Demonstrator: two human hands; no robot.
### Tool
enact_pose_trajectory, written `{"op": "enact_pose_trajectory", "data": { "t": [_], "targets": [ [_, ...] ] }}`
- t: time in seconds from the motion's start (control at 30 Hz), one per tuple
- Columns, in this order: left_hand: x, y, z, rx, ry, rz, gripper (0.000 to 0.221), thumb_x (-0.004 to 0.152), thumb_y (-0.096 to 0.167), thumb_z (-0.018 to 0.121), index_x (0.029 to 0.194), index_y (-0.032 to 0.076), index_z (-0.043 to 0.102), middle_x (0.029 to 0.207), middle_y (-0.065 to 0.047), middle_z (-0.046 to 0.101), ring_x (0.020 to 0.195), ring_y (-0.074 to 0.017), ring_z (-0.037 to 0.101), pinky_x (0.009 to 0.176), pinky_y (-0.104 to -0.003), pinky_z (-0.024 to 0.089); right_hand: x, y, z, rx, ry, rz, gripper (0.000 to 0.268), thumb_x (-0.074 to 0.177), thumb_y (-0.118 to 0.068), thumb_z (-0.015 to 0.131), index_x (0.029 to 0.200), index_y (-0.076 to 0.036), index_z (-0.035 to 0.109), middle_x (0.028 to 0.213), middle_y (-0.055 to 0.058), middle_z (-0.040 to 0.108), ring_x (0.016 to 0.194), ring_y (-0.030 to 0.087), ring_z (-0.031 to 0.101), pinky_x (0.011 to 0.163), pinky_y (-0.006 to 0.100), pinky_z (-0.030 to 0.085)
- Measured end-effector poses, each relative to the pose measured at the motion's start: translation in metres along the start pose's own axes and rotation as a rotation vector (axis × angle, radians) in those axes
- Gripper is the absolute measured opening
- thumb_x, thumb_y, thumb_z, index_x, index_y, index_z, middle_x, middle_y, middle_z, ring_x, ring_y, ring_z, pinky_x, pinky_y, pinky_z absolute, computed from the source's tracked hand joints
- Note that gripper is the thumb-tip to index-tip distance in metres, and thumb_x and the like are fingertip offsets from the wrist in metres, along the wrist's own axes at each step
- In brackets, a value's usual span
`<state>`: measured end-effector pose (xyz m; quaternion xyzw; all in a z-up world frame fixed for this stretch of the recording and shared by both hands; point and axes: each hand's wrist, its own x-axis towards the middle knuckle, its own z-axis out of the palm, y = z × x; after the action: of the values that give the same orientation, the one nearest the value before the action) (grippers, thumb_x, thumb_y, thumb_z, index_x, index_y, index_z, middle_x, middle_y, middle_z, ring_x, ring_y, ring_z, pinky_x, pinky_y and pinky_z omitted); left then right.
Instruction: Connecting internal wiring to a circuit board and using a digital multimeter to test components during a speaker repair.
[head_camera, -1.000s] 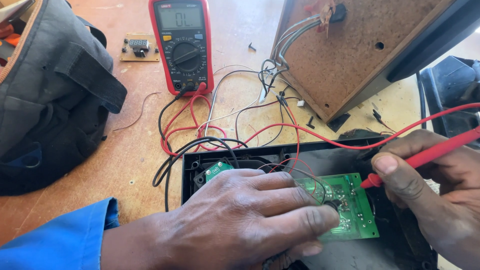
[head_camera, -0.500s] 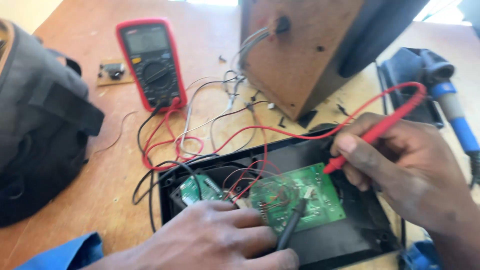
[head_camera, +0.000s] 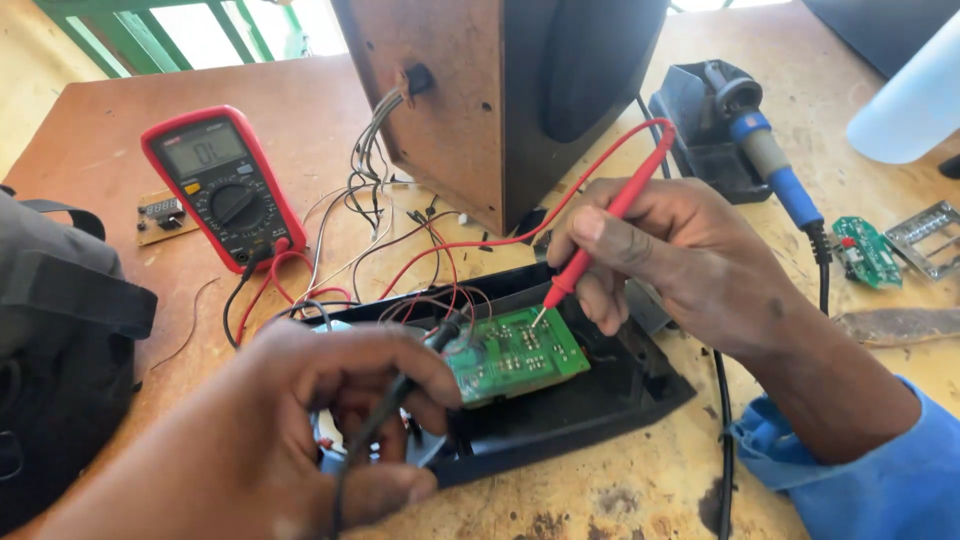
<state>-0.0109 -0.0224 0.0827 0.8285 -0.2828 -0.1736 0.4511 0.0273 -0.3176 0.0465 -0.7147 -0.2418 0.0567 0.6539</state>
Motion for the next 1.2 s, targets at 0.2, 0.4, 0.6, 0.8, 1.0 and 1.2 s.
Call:
{"op": "enact_pose_trajectory", "data": {
  "t": [0.2,0.4,0.6,0.8,1.0,1.2],
  "targets": [
    [0.025,0.024,-0.044,-0.050,-0.015,-0.008,0.034,0.067,0.018,0.092,0.099,0.010,0.083,0.082,-0.002,0.092,0.063,-0.0082,0.080,0.053,-0.024,0.066,0.000,0.002,-0.005,0.169,-0.030,0.063,0.043,0.103,-0.033,0.054,0.102,0.006,0.073,0.072,0.016,0.074,0.056,0.022,0.071,0.053,0.031,0.062],
    [0.056,0.035,-0.062,-0.050,0.059,-0.263,0.046,0.061,-0.004,0.087,0.106,0.000,0.080,0.095,-0.016,0.089,0.060,-0.0207,0.072,0.042,-0.035,0.056,-0.001,0.002,-0.010,0.186,0.131,0.053,0.047,0.104,-0.037,0.049,0.113,0.003,0.072,0.090,0.013,0.072,0.078,0.019,0.069,0.071,0.028,0.058],
    [0.066,0.055,-0.055,-0.131,0.235,-0.428,0.043,0.067,-0.021,0.072,0.108,-0.009,0.071,0.098,-0.032,0.081,0.081,-0.0411,0.076,0.060,-0.057,0.062,-0.002,-0.002,-0.006,0.268,0.269,0.130,0.047,0.099,-0.040,0.051,0.114,-0.002,0.072,0.093,0.013,0.074,0.085,0.024,0.074,0.071,0.036,0.068],
    [0.068,0.048,-0.058,-0.130,0.191,-0.379,0.041,0.068,-0.021,0.072,0.106,-0.007,0.069,0.100,-0.027,0.081,0.082,-0.0361,0.076,0.062,-0.051,0.062,-0.003,0.004,-0.009,0.309,0.235,0.100,0.047,0.100,-0.040,0.050,0.112,0.000,0.073,0.103,0.013,0.074,0.092,0.027,0.074,0.076,0.040,0.070],
    [0.065,0.043,-0.061,-0.135,0.119,-0.308,0.042,0.066,-0.015,0.075,0.107,-0.007,0.071,0.098,-0.027,0.082,0.080,-0.0337,0.077,0.065,-0.045,0.063,-0.002,0.003,-0.008,0.285,0.252,0.115,0.046,0.100,-0.039,0.053,0.106,-0.001,0.077,0.096,0.012,0.076,0.088,0.024,0.073,0.079,0.036,0.066],
    [0.061,0.038,-0.061,-0.155,0.128,-0.322,0.044,0.066,-0.014,0.075,0.109,-0.006,0.071,0.099,-0.026,0.082,0.080,-0.0313,0.075,0.065,-0.045,0.062,-0.002,0.003,-0.007,0.259,0.244,0.115,0.046,0.100,-0.039,0.055,0.104,0.000,0.077,0.092,0.011,0.076,0.084,0.021,0.072,0.075,0.031,0.062]
  ]
}}
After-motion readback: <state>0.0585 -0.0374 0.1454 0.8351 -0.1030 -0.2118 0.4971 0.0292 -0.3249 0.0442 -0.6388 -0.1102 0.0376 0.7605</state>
